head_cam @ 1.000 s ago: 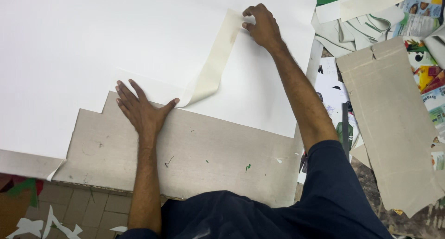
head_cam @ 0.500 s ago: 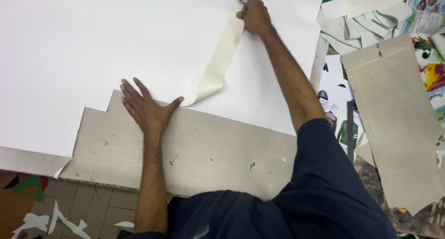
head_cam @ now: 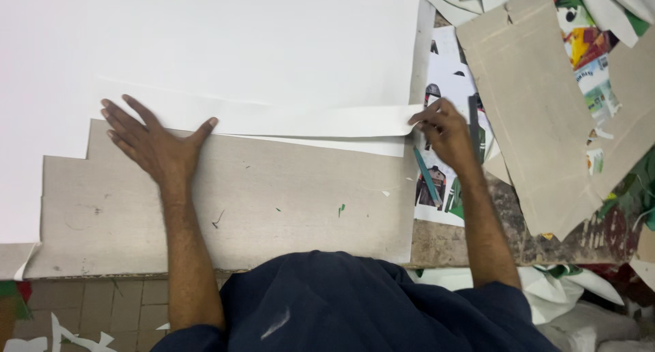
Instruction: The person uses a utility knife to cut a large white sheet of fabric or foam board on a work table, following a cardboard template. The person repeatedly aligns the template, cuts along its edges, and removes the cut pieces.
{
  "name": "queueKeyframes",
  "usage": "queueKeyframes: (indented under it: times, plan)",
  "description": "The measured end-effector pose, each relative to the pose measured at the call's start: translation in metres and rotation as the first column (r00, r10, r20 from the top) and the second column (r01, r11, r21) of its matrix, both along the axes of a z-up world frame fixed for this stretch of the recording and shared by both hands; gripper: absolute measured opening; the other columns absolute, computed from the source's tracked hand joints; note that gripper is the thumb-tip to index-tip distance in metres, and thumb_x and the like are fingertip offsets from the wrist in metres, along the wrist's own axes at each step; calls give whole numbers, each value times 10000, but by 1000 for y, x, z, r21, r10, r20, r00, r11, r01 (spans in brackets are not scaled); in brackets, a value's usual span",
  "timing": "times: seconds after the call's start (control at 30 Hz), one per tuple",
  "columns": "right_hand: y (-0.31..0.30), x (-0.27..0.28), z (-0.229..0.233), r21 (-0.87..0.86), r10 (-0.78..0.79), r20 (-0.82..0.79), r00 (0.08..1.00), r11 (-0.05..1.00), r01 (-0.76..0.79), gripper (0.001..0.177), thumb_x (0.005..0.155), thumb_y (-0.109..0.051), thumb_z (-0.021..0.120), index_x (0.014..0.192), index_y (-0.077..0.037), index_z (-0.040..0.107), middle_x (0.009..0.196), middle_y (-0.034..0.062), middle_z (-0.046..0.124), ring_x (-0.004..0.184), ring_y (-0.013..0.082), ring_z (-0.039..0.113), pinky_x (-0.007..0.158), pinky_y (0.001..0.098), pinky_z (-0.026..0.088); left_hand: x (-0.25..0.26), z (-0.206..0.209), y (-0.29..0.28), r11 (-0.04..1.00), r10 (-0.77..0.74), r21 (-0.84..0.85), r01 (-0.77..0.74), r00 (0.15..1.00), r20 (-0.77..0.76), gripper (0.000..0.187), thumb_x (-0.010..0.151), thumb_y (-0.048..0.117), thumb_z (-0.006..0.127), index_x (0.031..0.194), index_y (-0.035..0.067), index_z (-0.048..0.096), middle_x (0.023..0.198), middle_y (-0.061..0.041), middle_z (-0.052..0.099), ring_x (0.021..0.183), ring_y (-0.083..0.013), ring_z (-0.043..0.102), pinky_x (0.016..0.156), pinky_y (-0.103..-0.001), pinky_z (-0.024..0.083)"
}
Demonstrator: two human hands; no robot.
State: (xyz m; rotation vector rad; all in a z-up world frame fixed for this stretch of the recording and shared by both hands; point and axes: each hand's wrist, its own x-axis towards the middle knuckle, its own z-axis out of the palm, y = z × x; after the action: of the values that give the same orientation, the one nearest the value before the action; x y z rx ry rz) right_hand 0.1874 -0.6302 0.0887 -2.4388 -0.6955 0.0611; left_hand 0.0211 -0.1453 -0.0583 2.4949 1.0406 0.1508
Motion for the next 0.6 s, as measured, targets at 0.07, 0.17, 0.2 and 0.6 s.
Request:
queueKeyframes:
  times: [0.07, 0.17, 0.2, 0.6]
  plan:
    - [-6, -28, -20, -75, -5, 11, 1000, 997, 6, 230, 905, 45, 714, 1066, -103, 784, 987, 42, 652, 857, 141, 673, 739, 290, 580, -1, -4, 2, 999, -15, 32, 15, 1000, -8, 1526, 783, 905, 731, 1663, 0, -126, 1695, -322, -181, 1634, -442, -151, 1353, -645, -35]
    - [-5, -52, -47, -79, -50, 125, 991, 995, 60, 174, 948, -30, 722, 1099, -90, 784, 998, 55, 683, 844, 147, 675, 732, 308, 563, -3, -13, 3, 998, -33, 60, 34, 999, -6, 1503, 776, 890, 682, 1648, -24, -133, 1678, -333, -183, 1606, -451, -154, 1365, -650, -31]
    - [-4, -55, -53, -54, -89, 147, 985, 994, 98, 173, 964, -38, 706, 1113, -84, 780, 1008, 55, 690, 836, 140, 675, 726, 305, 562, -4, -15, 5, 997, -36, 69, 37, 999, -2, 1495, 765, 878, 660, 1647, -31, -135, 1677, -339, -184, 1589, -455, -155, 1367, -651, -30]
    - [-4, -51, -69, 199, -296, -259, 920, 915, 351, 144, 952, -30, 693, 1085, -30, 749, 957, 49, 633, 732, 80, 624, 576, 225, 550, -2, -20, 8, 998, -39, 55, 39, 999, -4, 1489, 775, 873, 657, 1651, -37, -132, 1676, -357, -179, 1586, -463, -161, 1365, -657, -28]
